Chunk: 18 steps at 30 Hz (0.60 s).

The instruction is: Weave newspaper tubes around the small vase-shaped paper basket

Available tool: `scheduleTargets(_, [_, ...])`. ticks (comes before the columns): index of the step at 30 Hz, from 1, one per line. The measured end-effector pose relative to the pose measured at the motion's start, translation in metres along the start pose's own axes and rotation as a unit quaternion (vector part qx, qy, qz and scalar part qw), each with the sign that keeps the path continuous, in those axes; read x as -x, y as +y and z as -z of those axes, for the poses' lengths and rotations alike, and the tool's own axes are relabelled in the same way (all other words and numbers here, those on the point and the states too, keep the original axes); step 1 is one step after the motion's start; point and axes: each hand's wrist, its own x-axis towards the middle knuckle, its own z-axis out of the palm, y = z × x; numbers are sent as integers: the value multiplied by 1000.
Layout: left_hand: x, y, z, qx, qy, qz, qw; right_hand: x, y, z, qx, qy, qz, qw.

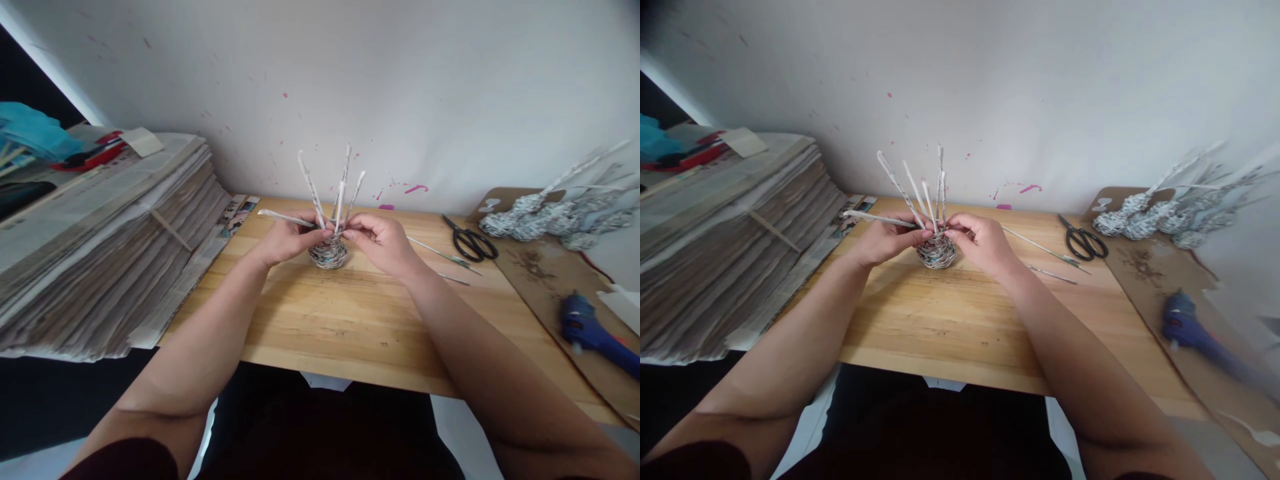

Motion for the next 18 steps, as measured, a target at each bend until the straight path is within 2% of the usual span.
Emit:
scheduleTargets(12, [-3,-2,0,57,5,4,998,-1,6,1,-5,-13,26,1000])
scheduleTargets(18, [-8,-6,-4,91,28,-25,995,1,2,0,-4,-14,21,1000])
